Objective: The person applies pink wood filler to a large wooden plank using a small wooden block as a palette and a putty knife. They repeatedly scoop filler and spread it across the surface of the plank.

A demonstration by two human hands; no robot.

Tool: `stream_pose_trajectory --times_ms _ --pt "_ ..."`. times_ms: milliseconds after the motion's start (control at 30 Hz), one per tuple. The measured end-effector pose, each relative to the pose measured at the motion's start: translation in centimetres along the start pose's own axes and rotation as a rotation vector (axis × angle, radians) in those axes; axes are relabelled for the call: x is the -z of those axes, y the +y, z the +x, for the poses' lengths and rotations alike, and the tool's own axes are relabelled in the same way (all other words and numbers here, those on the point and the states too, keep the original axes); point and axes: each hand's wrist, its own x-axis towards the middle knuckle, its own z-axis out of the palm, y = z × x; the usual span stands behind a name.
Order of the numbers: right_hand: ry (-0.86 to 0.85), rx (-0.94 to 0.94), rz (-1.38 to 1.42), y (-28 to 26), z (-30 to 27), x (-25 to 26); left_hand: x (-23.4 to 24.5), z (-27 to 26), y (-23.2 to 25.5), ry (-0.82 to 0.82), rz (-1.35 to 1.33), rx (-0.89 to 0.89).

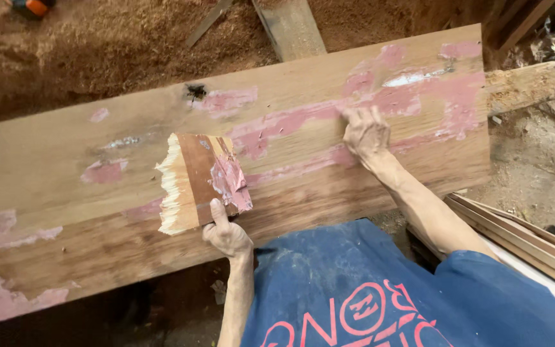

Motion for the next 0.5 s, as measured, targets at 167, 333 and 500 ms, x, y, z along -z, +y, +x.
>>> stream_pose_trajectory --times_ms 167,333,500 --pt "-0.417 -0.094 -0.280 -2.3 3.2 -1.5 -0.7 -0.5 -1.2 -0.024 0.026 -0.044" --pt "-0.399 -0.168 0.055 -14.9 3.3 -3.1 -1.2 -1.0 -1.2 0.027 0.260 -0.056" --pt "-0.245 -0.017 0.349 -11.5 0.4 -2.3 -2.8 -1.9 0.1 -0.039 0.025 -0.138"
